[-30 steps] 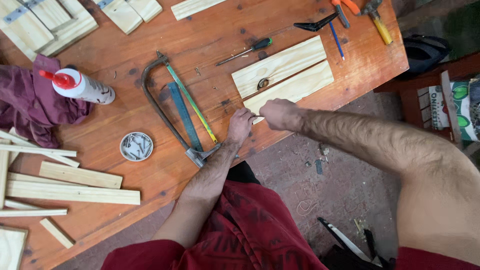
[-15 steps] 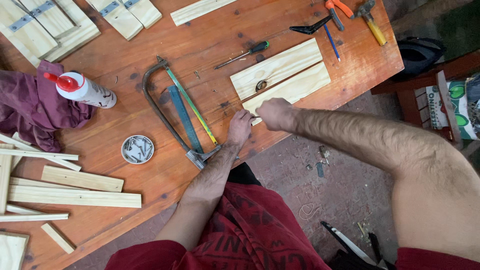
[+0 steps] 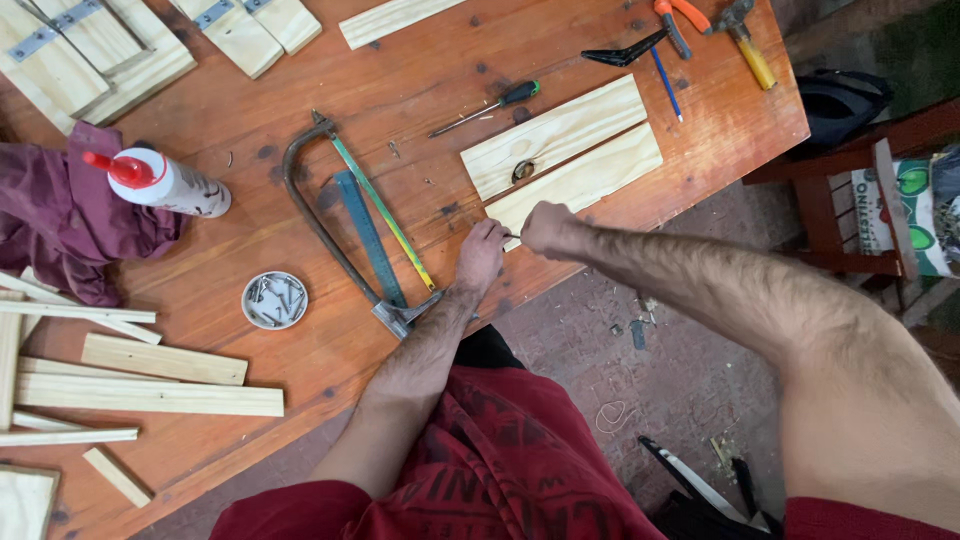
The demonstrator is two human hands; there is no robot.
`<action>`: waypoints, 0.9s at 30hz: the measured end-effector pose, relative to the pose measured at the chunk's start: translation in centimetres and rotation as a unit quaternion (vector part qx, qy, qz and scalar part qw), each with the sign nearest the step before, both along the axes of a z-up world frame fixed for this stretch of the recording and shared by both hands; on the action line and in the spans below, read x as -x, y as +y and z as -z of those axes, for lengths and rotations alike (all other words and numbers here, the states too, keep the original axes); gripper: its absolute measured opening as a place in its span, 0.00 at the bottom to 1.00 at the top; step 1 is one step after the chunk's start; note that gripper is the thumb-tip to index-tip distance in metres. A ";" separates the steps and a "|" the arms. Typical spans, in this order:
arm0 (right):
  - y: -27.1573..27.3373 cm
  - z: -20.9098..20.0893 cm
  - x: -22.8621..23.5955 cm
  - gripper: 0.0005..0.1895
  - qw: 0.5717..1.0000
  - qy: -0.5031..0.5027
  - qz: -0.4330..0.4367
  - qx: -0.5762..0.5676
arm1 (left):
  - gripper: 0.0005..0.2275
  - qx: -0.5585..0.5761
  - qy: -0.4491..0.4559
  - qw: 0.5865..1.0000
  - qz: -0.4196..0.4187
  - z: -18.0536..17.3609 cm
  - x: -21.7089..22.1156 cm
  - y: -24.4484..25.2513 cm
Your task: The person uses a screwdriver to drive screws into a wooden board on a workbench. They repeatedly pick up screws, position them, and turn the screwdriver to fasten them into the wood.
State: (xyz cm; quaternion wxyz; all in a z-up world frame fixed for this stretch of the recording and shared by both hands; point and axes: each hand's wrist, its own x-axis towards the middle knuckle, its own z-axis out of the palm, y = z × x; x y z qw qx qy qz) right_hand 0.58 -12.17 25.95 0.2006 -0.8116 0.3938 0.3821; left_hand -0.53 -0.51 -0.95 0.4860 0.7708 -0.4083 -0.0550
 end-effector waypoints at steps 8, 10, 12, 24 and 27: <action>0.5 -1.9 -2.0 0.19 0.950 0.060 -0.305 0.032 | 0.06 0.022 0.002 1.000 -0.002 1.7 -0.7 -0.8; 1.7 -3.8 -1.1 0.17 0.904 0.064 -0.421 0.037 | 0.06 0.025 0.008 1.000 -0.004 1.8 -0.4 -0.5; 0.8 -1.9 1.0 0.13 0.782 -0.009 -0.617 0.093 | 0.05 0.035 0.033 0.999 -0.006 1.6 -0.8 -0.3; 2.3 0.9 0.4 0.11 0.978 0.004 -0.210 -0.002 | 0.05 0.015 -0.004 0.999 0.030 1.0 -0.5 -0.2; 1.9 3.8 0.3 0.14 0.990 0.075 -0.107 0.045 | 0.03 0.012 -0.013 0.999 0.032 1.3 -0.6 -0.4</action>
